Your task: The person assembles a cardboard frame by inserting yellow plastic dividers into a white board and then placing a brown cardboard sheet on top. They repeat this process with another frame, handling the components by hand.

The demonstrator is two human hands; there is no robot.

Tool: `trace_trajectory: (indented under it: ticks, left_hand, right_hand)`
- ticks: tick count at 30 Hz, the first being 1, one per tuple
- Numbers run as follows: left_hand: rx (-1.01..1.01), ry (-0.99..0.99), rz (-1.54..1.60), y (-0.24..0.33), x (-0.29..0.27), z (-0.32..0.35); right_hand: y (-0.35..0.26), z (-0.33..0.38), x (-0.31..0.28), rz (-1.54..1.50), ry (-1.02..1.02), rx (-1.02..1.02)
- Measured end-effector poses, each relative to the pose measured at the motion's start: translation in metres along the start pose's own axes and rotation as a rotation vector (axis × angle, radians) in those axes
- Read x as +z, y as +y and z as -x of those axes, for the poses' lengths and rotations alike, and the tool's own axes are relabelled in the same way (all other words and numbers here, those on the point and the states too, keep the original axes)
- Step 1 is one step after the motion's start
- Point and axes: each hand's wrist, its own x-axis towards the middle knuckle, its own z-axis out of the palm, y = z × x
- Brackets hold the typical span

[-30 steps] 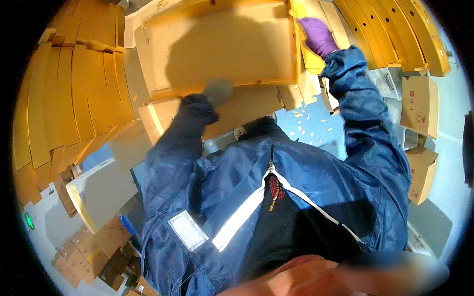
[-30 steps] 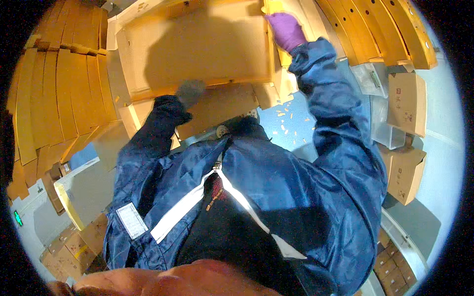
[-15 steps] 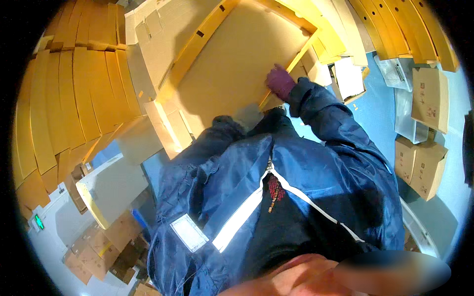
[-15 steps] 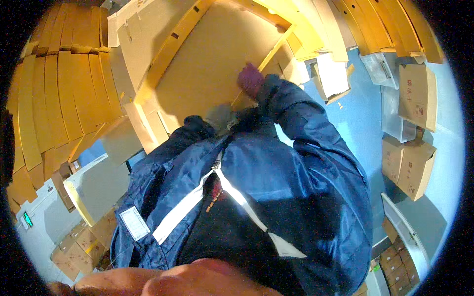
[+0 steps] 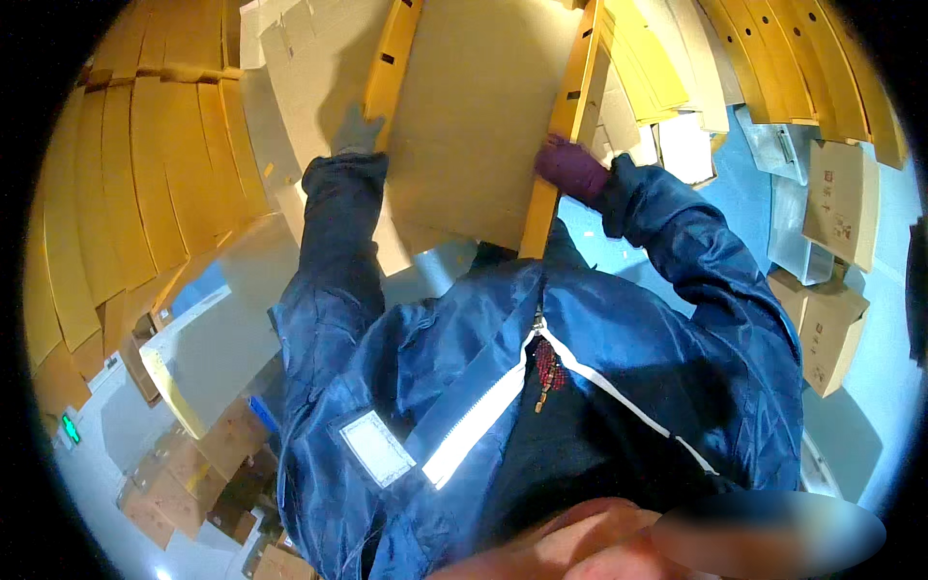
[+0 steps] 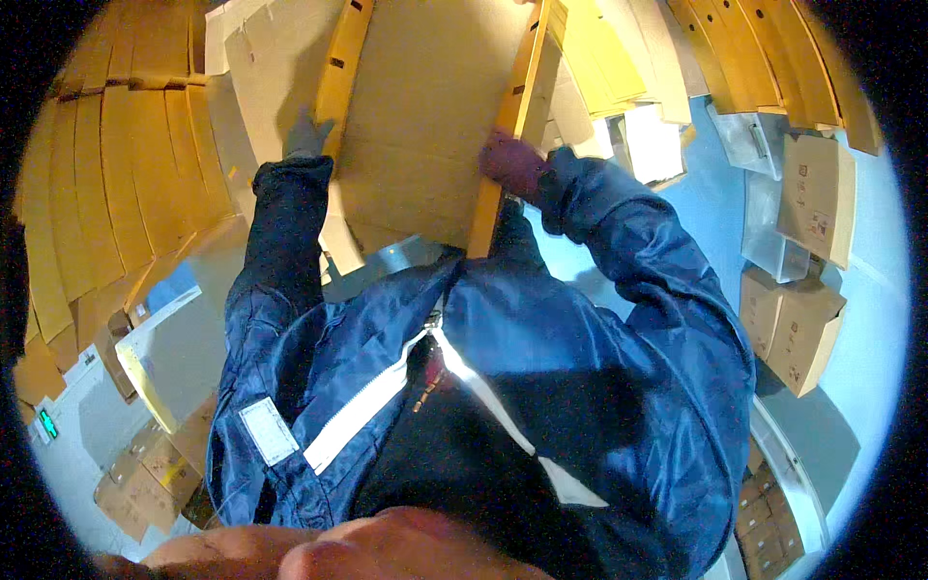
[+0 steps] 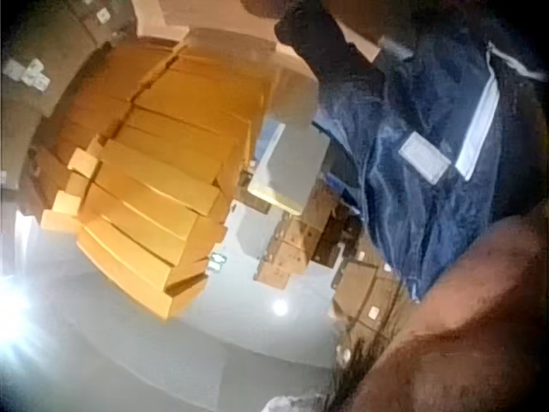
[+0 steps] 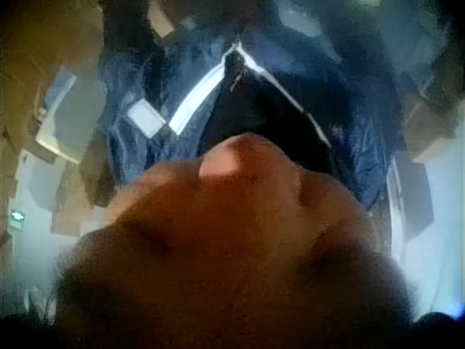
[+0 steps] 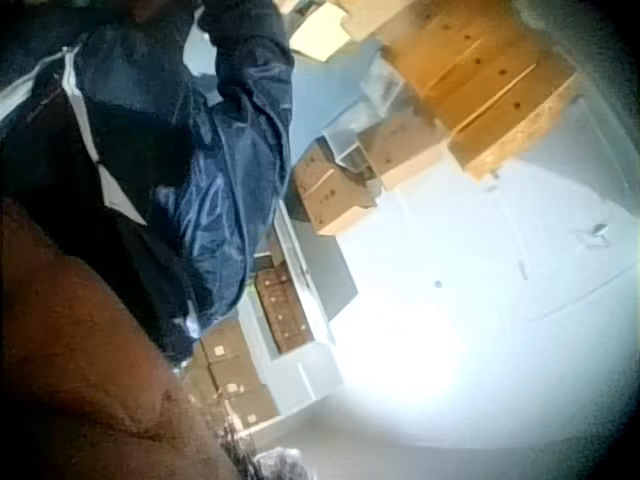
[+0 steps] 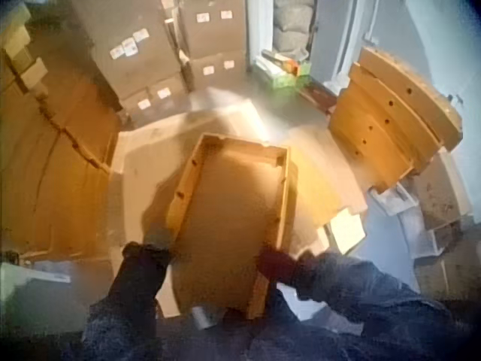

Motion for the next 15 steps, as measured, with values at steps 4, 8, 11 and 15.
trace_trajectory:
  ticks: [4,8,11,15]
  left_hand:
    - [0.005,-0.226,0.083,-0.003,0.016,0.030]
    - [-0.214,-0.373,0.866,0.009,0.016,0.117]
    - [0.441,0.123,0.046,-0.020,0.017,0.164]
    - [1.001,-0.146,-0.439,0.020,-0.005,0.185]
  right_hand:
    - [-0.018,0.029,-0.038,-0.254,-0.392,0.030]
    - [0.042,0.035,-0.045,-0.422,-0.353,0.491]
    - [0.066,0.021,-0.046,-0.383,-0.353,0.495]
    - [0.056,-0.012,-0.035,-0.278,-0.494,0.506]
